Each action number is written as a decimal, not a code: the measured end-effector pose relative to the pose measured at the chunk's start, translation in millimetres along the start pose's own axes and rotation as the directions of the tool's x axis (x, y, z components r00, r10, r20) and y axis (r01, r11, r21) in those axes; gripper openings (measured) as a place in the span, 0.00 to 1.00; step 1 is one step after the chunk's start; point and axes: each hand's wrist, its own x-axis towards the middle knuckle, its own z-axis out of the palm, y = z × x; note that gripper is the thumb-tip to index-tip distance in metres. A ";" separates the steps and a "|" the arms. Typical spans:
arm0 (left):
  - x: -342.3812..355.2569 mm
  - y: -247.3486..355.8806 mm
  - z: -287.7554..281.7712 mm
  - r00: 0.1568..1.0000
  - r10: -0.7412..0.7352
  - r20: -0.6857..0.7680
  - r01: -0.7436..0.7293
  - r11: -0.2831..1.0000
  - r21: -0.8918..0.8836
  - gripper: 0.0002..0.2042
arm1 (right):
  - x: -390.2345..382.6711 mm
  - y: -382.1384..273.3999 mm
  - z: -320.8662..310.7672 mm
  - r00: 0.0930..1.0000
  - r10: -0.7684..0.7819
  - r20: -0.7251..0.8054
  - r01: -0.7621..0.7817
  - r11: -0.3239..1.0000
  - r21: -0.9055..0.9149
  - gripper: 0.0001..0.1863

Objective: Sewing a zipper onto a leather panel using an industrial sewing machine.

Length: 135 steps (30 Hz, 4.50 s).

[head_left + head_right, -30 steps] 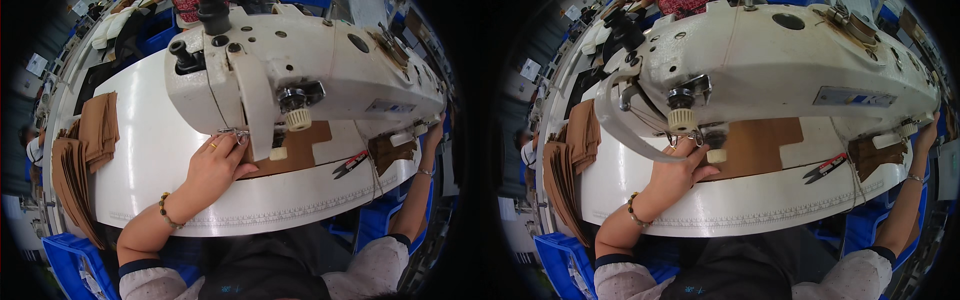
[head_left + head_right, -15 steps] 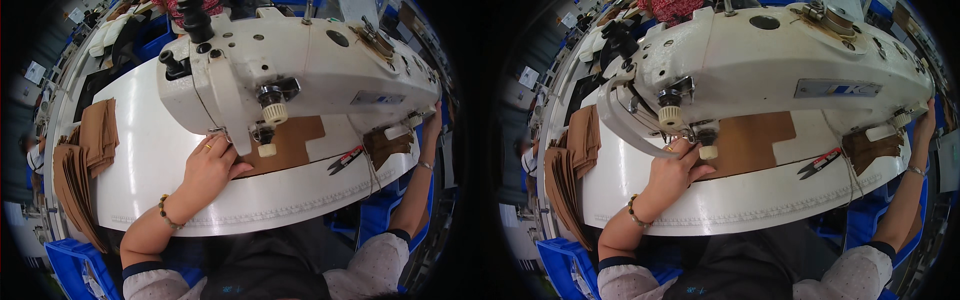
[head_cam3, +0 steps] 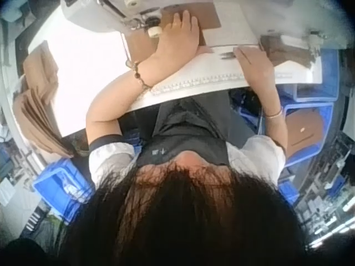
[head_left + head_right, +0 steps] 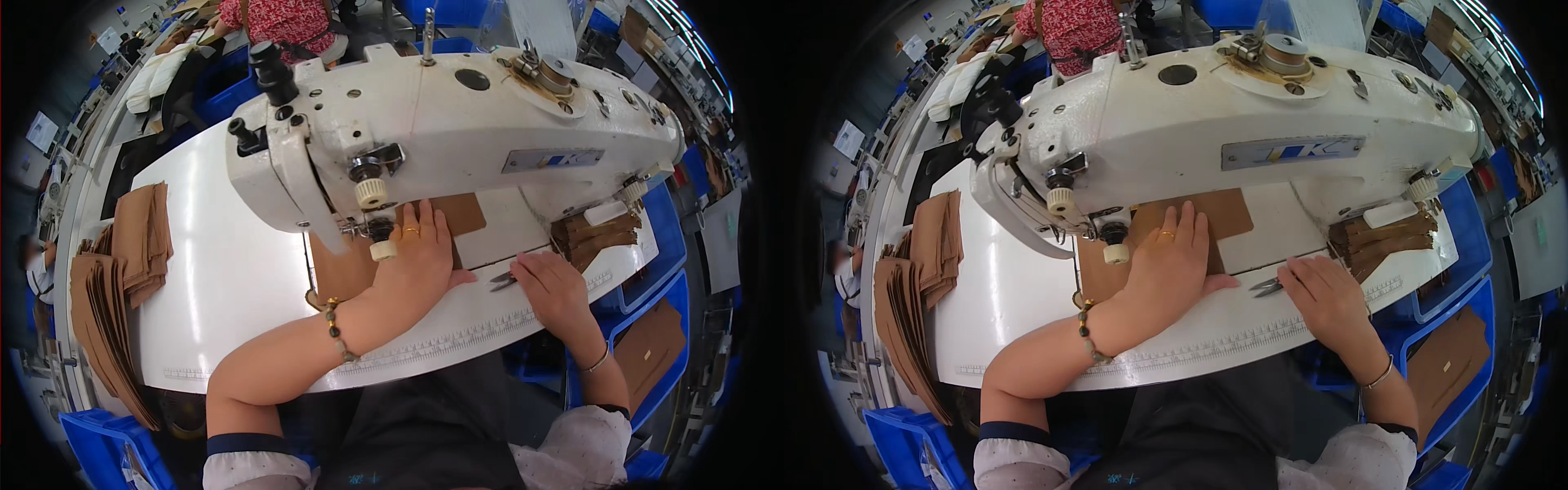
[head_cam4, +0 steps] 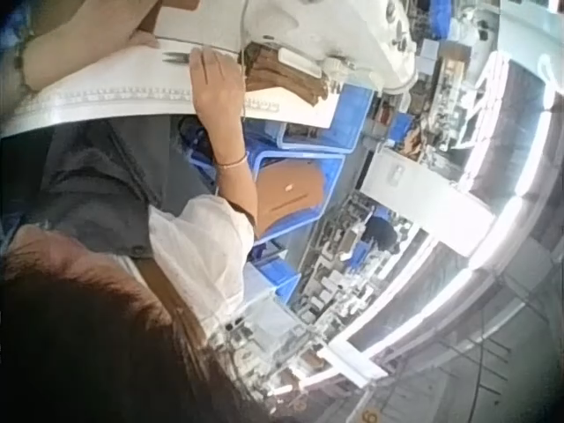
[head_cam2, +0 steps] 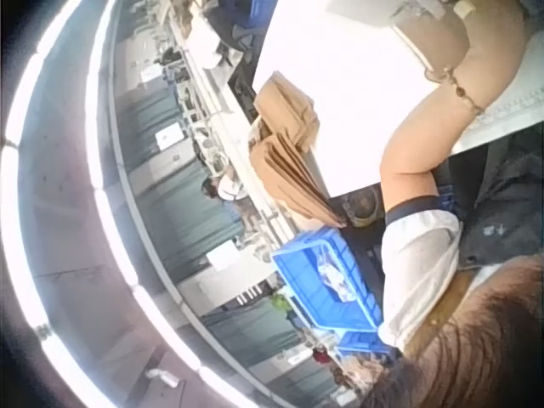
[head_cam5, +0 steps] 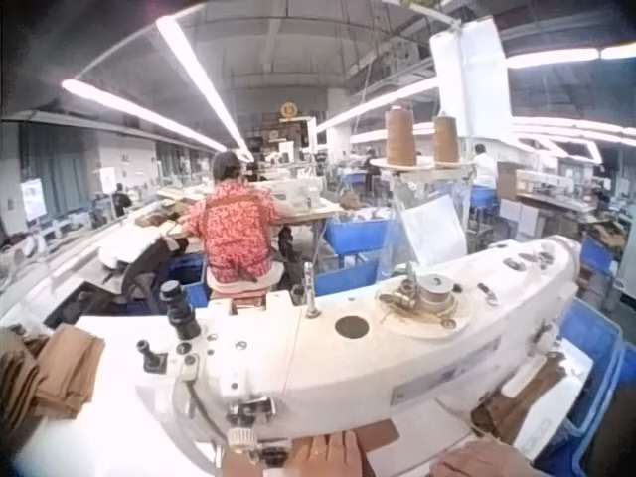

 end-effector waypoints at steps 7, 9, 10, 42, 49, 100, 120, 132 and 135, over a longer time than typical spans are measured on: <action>-58.9 -10.0 -38.4 0.975 0.125 0.185 -0.082 0.971 -0.224 0.40 | -32.5 11.9 -5.6 0.994 0.098 -0.050 -0.104 0.985 -0.140 0.15; -83.6 -13.9 -58.1 0.969 0.150 0.195 -0.097 0.962 -0.256 0.40 | -39.0 17.0 -6.9 0.978 0.191 -0.083 -0.203 0.963 -0.178 0.14; -94.3 -17.4 -66.5 0.968 0.141 0.206 -0.087 0.964 -0.253 0.39 | -40.2 17.9 -6.7 0.981 0.185 -0.056 -0.192 0.965 -0.178 0.14; -89.7 -76.0 -55.7 0.962 -0.046 0.269 0.090 0.984 -0.151 0.41 | 120.6 -69.5 71.3 0.975 -0.198 0.100 0.149 0.918 0.368 0.31; -84.7 -79.9 -55.3 0.969 -0.036 0.243 0.073 0.987 -0.146 0.42 | 122.5 -65.4 77.1 0.971 -0.221 0.095 0.180 0.929 0.324 0.32; -81.6 -82.9 -50.0 0.985 -0.042 0.165 0.069 0.984 -0.164 0.40 | 137.5 -25.7 66.5 0.947 0.237 -0.216 -0.149 0.922 0.358 0.06; -82.4 -82.9 -49.2 0.991 -0.040 0.124 0.059 0.986 -0.154 0.39 | 139.2 -31.3 44.1 0.993 0.059 0.103 -0.088 0.947 0.309 0.15; -84.1 -85.0 -49.3 0.990 -0.062 0.126 0.089 0.972 -0.216 0.29 | 118.1 -151.3 5.5 0.996 -0.045 -0.073 0.081 0.764 0.639 0.49; -81.9 -83.9 -52.4 0.985 -0.046 0.167 0.086 0.967 -0.240 0.26 | 139.3 -175.8 8.9 0.974 0.193 -0.121 -0.044 0.681 0.731 0.58</action>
